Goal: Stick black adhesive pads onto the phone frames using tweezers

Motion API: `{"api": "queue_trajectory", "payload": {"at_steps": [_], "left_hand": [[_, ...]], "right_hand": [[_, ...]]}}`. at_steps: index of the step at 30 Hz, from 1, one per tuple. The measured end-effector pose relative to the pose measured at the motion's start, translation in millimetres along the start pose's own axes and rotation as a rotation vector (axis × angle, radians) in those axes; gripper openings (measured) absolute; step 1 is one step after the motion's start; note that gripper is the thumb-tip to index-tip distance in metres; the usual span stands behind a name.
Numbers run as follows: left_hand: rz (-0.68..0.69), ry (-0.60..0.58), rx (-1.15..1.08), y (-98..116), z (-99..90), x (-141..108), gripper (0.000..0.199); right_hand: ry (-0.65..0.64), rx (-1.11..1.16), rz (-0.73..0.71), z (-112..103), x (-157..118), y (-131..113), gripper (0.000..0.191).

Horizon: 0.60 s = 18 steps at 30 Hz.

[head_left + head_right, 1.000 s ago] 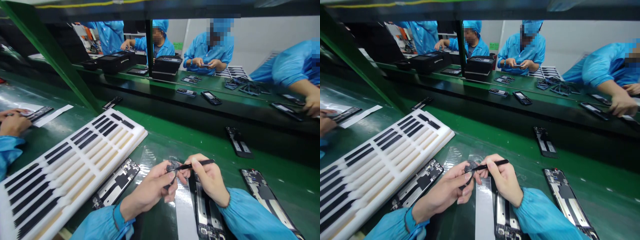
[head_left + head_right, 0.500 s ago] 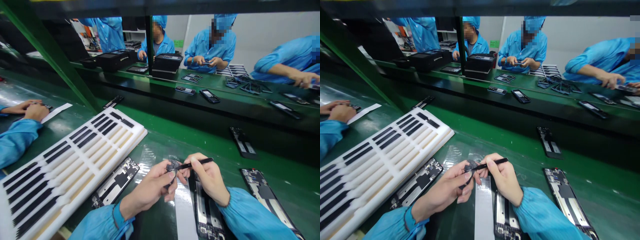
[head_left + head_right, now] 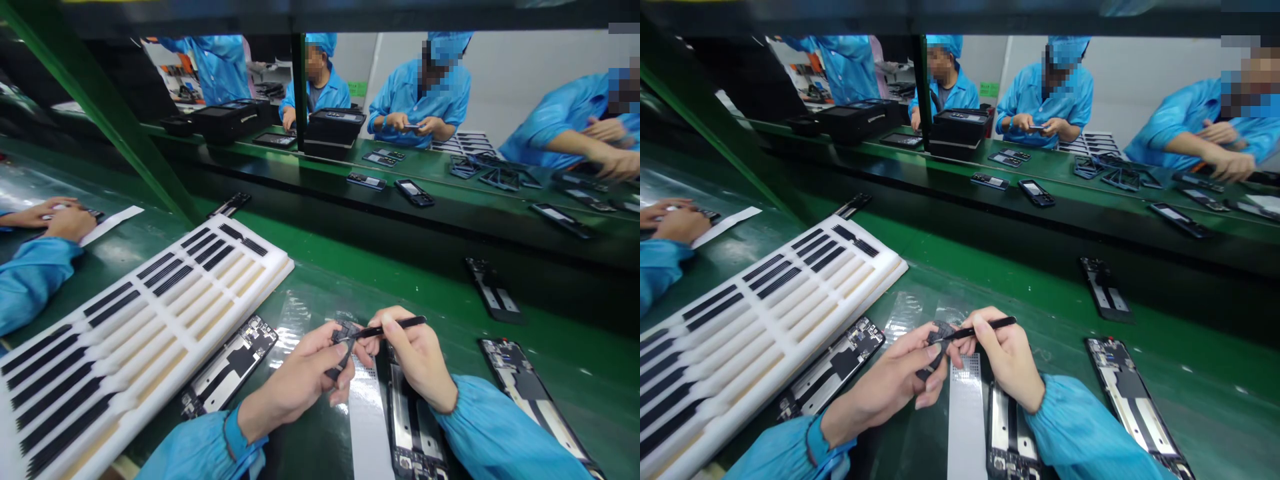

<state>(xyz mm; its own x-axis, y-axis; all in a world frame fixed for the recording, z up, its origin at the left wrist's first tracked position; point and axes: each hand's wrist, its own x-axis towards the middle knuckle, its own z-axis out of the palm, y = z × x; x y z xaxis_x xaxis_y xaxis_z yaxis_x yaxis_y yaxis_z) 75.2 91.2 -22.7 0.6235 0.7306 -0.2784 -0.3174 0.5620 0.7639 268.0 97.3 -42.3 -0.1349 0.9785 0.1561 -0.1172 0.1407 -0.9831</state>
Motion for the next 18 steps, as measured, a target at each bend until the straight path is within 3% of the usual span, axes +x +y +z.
{"api": "queue_trajectory", "payload": {"at_steps": [12,18], "left_hand": [[0.023,0.014,-0.053,-3.0,-1.1,0.9,0.020],[0.013,-0.003,-0.005,-3.8,-4.9,-3.3,0.029]], "right_hand": [[-0.010,-0.063,-0.037,-3.2,2.5,-6.5,0.026],[0.008,-0.230,-0.166,-13.3,-4.0,-12.0,0.022]]}}
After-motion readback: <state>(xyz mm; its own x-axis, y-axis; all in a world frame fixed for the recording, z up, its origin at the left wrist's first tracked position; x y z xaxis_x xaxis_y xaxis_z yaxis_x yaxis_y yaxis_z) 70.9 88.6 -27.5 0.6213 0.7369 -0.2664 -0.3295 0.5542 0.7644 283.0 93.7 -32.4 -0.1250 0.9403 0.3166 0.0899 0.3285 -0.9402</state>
